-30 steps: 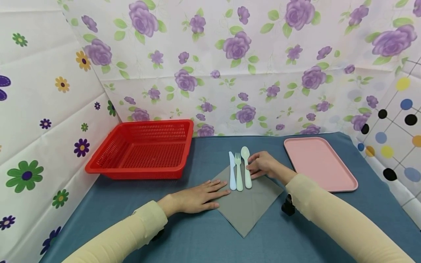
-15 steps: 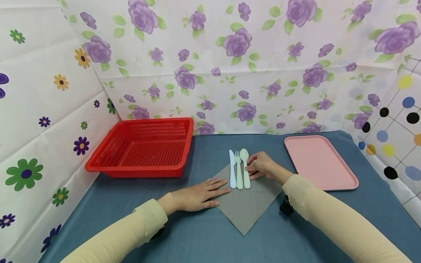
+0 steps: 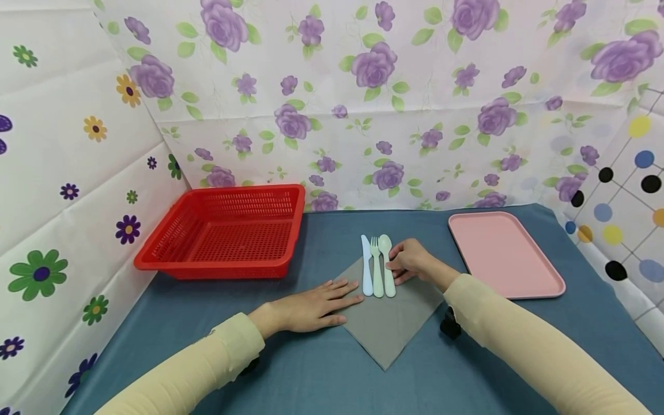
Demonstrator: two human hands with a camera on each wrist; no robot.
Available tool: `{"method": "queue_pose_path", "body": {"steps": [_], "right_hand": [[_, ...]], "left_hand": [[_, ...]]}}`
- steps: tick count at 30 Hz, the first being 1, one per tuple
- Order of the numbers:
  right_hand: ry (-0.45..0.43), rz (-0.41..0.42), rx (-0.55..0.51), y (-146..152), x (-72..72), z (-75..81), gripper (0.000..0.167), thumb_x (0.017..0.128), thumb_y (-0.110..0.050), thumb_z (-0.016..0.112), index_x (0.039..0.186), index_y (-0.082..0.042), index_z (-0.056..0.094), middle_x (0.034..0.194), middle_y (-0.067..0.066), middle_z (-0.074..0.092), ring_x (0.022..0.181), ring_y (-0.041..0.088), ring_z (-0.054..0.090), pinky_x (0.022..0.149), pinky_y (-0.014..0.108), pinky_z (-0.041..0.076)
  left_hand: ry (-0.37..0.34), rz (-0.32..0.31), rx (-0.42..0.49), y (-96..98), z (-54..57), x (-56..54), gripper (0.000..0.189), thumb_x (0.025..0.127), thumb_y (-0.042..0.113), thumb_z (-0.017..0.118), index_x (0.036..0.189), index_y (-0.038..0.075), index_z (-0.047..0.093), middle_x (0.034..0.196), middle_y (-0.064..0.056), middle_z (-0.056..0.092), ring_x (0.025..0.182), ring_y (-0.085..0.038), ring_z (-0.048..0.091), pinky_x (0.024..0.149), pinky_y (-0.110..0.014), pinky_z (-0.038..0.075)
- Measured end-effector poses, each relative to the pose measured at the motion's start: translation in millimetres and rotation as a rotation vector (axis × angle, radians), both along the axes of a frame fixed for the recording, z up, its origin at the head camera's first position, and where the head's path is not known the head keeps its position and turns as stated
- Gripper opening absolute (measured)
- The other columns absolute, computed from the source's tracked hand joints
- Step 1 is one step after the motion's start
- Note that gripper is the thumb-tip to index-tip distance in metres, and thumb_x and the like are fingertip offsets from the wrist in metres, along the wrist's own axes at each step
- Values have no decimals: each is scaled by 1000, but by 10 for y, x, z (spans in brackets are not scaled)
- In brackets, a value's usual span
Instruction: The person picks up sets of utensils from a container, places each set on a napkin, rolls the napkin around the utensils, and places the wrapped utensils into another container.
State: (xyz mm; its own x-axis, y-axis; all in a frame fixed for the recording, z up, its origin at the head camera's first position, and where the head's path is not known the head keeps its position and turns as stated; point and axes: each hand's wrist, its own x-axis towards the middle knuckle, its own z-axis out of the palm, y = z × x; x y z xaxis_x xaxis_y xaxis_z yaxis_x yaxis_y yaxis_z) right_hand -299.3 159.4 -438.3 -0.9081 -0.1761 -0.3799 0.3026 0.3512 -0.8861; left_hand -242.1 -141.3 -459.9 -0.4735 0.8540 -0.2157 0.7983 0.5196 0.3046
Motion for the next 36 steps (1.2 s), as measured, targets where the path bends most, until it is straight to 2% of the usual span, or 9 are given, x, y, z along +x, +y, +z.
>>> {"method": "queue_pose_path", "body": {"steps": [14, 36], "right_hand": [[-28, -3, 20, -12, 26, 9, 24, 97, 5, 68, 118, 10, 56, 71, 14, 62, 54, 18, 62, 57, 37, 62], [-8, 38, -6, 77, 53, 47, 30, 100, 2, 63, 128, 13, 56, 79, 16, 63, 60, 20, 63, 62, 40, 63]], "left_hand": [[3, 1, -3, 2, 8, 11, 60, 113, 50, 36, 167, 36, 16, 175, 8, 2, 160, -15, -2, 129, -42, 5], [20, -6, 3, 0, -3, 3, 59, 113, 51, 35, 167, 37, 16, 175, 8, 3, 160, -14, -2, 129, -41, 6]]}}
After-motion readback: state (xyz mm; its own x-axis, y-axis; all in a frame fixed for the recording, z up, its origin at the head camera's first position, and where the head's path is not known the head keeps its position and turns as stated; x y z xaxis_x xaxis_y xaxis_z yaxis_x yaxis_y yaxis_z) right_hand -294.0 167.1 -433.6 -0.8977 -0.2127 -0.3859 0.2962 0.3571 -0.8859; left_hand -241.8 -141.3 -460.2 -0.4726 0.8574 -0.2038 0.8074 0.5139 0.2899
